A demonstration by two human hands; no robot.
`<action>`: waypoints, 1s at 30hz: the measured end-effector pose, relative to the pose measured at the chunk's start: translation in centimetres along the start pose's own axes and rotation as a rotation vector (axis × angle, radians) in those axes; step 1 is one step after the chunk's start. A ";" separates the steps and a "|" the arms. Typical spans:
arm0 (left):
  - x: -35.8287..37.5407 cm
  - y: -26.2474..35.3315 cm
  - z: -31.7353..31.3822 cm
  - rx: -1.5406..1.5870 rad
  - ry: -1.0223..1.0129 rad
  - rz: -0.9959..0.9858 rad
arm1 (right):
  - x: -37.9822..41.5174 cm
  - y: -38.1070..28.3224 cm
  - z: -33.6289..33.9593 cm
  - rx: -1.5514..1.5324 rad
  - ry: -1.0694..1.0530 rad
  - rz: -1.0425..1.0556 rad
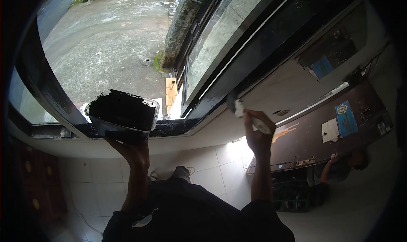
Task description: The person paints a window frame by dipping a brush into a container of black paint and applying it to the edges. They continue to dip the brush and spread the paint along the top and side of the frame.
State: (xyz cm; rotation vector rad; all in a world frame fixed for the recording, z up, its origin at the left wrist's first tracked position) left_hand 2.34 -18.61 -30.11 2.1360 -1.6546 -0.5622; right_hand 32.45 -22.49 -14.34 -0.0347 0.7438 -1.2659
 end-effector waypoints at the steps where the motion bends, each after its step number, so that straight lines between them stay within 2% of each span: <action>1: 0.0 0.4 -0.4 -0.001 0.000 0.001 | 0.2 0.4 -0.9 -0.017 -0.061 -0.060; 3: 0.0 1.1 -1.8 0.222 -0.033 0.054 | -0.6 0.7 -0.6 0.002 0.007 0.007; 5: -0.1 1.1 -1.6 0.217 -0.030 0.074 | -2.2 0.8 1.1 0.101 0.172 0.195; 6: -0.1 1.0 -1.6 0.215 -0.028 0.090 | -3.0 -0.3 2.9 0.189 0.219 0.171; 8: 0.1 1.1 -1.9 0.183 -0.015 0.093 | -4.5 -1.8 5.2 0.286 0.427 0.321; 10: 0.1 1.2 -2.0 0.156 0.005 0.085 | -5.1 -3.2 5.8 0.369 0.492 0.373; 12: 0.1 1.2 -1.8 0.179 -0.001 0.105 | -4.3 -1.9 3.9 0.509 0.465 0.444; 13: 0.2 1.2 -1.5 0.177 0.015 0.097 | -3.4 -1.2 2.1 0.605 0.405 0.403; 15: 0.3 0.9 -0.9 0.248 0.010 0.080 | 0.0 2.1 -2.6 0.557 0.289 0.312; 18: 0.5 0.4 -0.4 0.277 0.014 0.068 | 5.9 6.5 -8.4 0.117 0.111 0.109; 20: 0.6 0.6 -0.4 0.255 0.025 0.062 | 7.5 7.5 -10.5 -0.053 0.012 -0.081; 22: 0.1 1.0 -0.8 0.234 0.020 0.074 | 5.0 6.5 -8.8 0.092 0.151 0.148; 24: 0.1 1.2 -1.5 0.137 0.012 0.070 | 2.2 5.0 -4.9 0.181 0.258 0.124; 26: 0.2 1.3 -2.1 0.108 -0.013 0.092 | -0.1 1.6 -1.2 0.296 0.411 0.252; 28: 0.2 1.2 -2.3 0.088 -0.032 0.096 | -0.8 -0.2 0.5 0.389 0.548 0.332; 30: 0.4 1.3 -2.5 0.119 -0.058 0.082 | -1.1 -0.4 0.7 0.348 0.603 0.348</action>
Point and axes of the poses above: each hand's wrist, its own x-axis away from the middle knuckle, its own z-axis out of the back of the hand, y = z × x, the point moved 2 cm from there along -x, towards the middle knuckle, and after that the axes turned 13 degrees about -y, right-handed, at the moved point
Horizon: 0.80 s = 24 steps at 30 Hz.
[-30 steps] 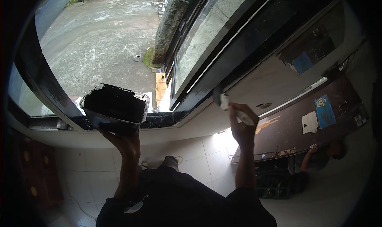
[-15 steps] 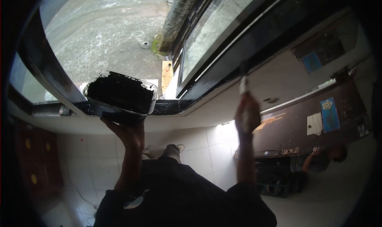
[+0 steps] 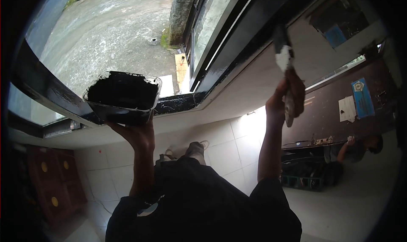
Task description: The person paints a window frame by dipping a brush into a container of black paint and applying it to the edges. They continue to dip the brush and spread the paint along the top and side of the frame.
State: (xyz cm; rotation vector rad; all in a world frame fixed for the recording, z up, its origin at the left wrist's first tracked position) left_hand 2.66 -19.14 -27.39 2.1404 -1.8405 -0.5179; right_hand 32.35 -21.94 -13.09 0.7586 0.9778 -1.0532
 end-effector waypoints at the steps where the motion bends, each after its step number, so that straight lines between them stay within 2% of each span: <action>1: 0.1 0.1 -0.2 -0.003 -0.007 0.001 | 1.2 0.3 -0.7 -0.021 -0.061 -0.051; 4: 0.0 0.3 -0.3 -0.027 0.012 0.008 | 7.5 0.3 -3.9 -0.069 -0.153 -0.122; 8: -0.1 -0.1 -0.3 -0.037 0.024 -0.017 | 15.5 -0.9 -5.7 -0.385 -0.309 -0.483; 10: 0.1 0.0 -0.1 -0.048 0.007 -0.006 | 17.1 -0.8 -5.9 -0.473 -0.393 -0.555; 14: -0.1 0.0 0.4 -0.084 -0.071 -0.016 | 9.6 -1.0 -3.5 -0.292 -0.213 -0.257; 15: 0.0 0.1 0.3 -0.101 -0.077 -0.026 | 7.6 -1.1 -2.8 -0.282 -0.163 -0.254; 18: 0.2 0.1 0.3 -0.084 -0.113 -0.033 | 6.0 -1.6 -3.3 -0.188 -0.087 -0.090; 20: 0.0 0.2 0.6 -0.076 -0.102 -0.034 | 8.9 -2.9 -4.6 -0.108 -0.220 -0.102; 21: 0.0 0.2 0.8 -0.063 -0.090 -0.039 | 10.8 -3.3 -5.3 -0.157 -0.300 -0.186; 24: 0.3 0.1 1.6 0.004 -0.081 -0.005 | 17.7 -2.3 -8.1 -0.156 -0.373 -0.288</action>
Point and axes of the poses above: each hand's wrist, its own x-axis away from the middle knuckle, its own z-axis out of the back of the hand, y = z × x, the point moved 2 cm from there along -x, towards the middle knuckle, and after that the axes turned 13 degrees about -y, right-handed, at the moved point
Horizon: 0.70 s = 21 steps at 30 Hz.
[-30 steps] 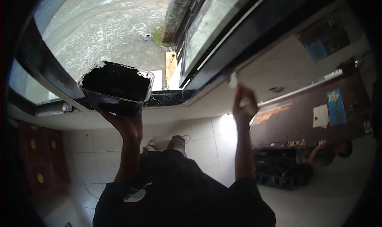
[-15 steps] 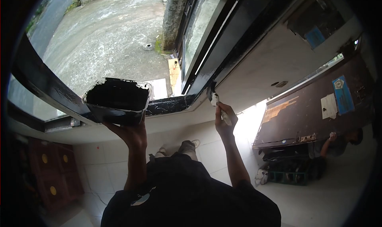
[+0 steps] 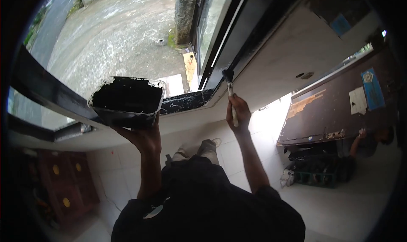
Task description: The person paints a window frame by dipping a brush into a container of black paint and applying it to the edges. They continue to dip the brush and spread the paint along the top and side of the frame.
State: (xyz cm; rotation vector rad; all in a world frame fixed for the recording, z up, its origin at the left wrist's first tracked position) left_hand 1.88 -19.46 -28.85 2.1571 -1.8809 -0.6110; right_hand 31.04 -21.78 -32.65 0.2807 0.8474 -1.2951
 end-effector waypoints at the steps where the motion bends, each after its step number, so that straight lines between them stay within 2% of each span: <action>1: 0.0 0.0 0.4 0.050 -0.050 0.004 | 0.4 0.5 -1.0 -0.008 -0.023 0.013; 4: 0.0 0.2 0.1 0.065 -0.020 0.013 | 1.9 0.5 -3.0 -0.060 -0.060 -0.074; 9: 0.2 0.6 -0.2 0.045 0.027 0.016 | 3.4 1.1 -4.3 -0.149 -0.281 -0.241; 12: 1.1 0.7 1.4 0.073 0.097 0.066 | 2.7 0.9 -2.9 -0.174 -0.223 -0.114; 14: 2.3 0.7 2.6 -0.072 0.147 0.082 | 0.9 1.8 -1.5 -0.076 -0.106 0.027; 15: 3.3 0.6 3.4 -0.088 0.224 0.101 | -0.6 1.7 0.1 -0.081 -0.035 -0.006; 16: 4.3 0.6 3.9 -0.096 0.299 0.114 | -2.2 2.0 1.8 0.046 0.035 0.025; 18: 5.2 1.2 2.5 0.028 0.124 0.072 | -6.6 -0.7 6.5 0.182 0.169 0.114; 20: 6.3 1.9 2.0 -0.002 0.102 0.024 | -9.1 -3.6 10.3 0.280 0.333 0.251; 21: 6.8 2.2 1.9 -0.021 0.071 0.030 | -9.6 -4.7 11.4 0.221 0.385 0.242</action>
Point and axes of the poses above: each hand's wrist, its own x-axis away from the middle knuckle, its own z-axis out of the back of the hand, y = z × x, the point moved 2 cm from there along -x, towards the middle knuckle, and after that the axes turned 13 degrees about -y, right-handed, at the moved point
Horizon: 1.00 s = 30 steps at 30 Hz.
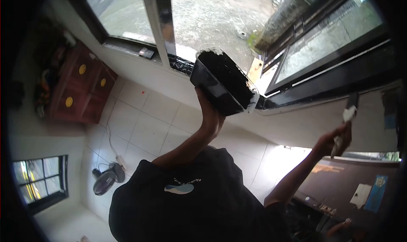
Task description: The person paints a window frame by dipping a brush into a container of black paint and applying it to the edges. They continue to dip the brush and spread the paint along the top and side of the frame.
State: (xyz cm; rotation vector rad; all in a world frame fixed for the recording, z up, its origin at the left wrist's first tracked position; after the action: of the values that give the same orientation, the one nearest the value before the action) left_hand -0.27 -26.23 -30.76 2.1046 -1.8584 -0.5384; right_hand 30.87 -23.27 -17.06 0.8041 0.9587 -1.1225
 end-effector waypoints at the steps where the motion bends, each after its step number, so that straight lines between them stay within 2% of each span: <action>1: 0.7 0.0 0.1 0.008 -0.002 -0.028 | -0.7 -0.3 1.1 -0.044 0.055 -0.029; 3: 2.3 -0.4 0.3 0.066 -0.026 0.025 | -0.3 -0.9 2.9 -0.063 0.076 -0.156; 5: 3.6 -0.4 -0.6 0.039 -0.033 0.005 | 0.8 -2.3 4.5 -0.222 0.077 -0.275; 6: 4.5 -0.4 -1.1 -0.002 -0.025 0.016 | 1.0 -3.2 5.9 -0.227 0.088 -0.270; 8: 5.9 -0.1 -1.9 -0.089 -0.020 0.025 | 2.0 -4.7 8.4 -0.308 -0.011 -0.417; 9: 6.6 -0.1 -2.1 -0.172 -0.007 0.051 | 2.5 -5.4 10.0 -0.285 0.005 -0.445; 11: 7.7 0.0 -1.6 -0.163 -0.046 0.113 | 3.0 -7.1 13.5 -0.290 -0.067 -0.351; 13: 9.7 -0.3 -1.6 -0.154 -0.066 0.197 | 3.4 -9.6 16.0 -0.624 -0.075 -0.388; 15: 11.0 0.1 -2.1 -0.255 -0.001 0.137 | 3.7 -11.9 18.1 -0.783 -0.267 -0.433; 16: 11.8 -0.4 -1.3 -0.293 -0.033 0.007 | 3.8 -13.0 18.8 -0.837 -0.317 -0.461; 17: 12.5 -1.3 0.0 -0.297 -0.048 0.033 | 4.1 -14.1 19.3 -0.892 -0.369 -0.487; 19: 14.1 -2.2 1.8 -0.680 -0.195 -0.163 | 5.4 -15.4 20.0 -0.873 -0.411 -0.524; 20: 14.8 -2.4 2.0 -0.675 -0.208 -0.144 | 6.2 -16.0 20.2 -0.918 -0.397 -0.607; 23: 15.9 -2.7 1.8 -0.906 -0.213 -0.294 | 7.5 -16.1 21.1 -0.871 -0.438 -0.409; 24: 16.0 -3.1 2.0 -0.899 -0.221 -0.288 | 7.2 -16.2 21.7 -0.859 -0.436 -0.412; 26: 16.1 -4.2 3.1 -0.760 -0.247 -0.210 | 6.2 -17.1 22.7 -0.785 -0.547 -0.328; 30: 17.1 -6.5 5.8 -0.560 -0.278 -0.079 | 7.0 -17.8 23.5 -0.799 -0.593 -0.411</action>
State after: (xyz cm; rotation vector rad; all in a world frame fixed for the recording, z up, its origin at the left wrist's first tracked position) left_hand 4.62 -42.08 -40.34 1.7890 -1.5098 -1.2587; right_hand 19.65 -51.33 -15.44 -0.3775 0.9584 -1.0937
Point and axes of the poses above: each hand's wrist, its own x-axis away from the middle knuckle, its own z-axis out of the back of the hand, y = z × x, the point moved 2 cm from there along -x, towards the middle knuckle, and after that the axes turned 13 degrees about -y, right-handed, at the moved point
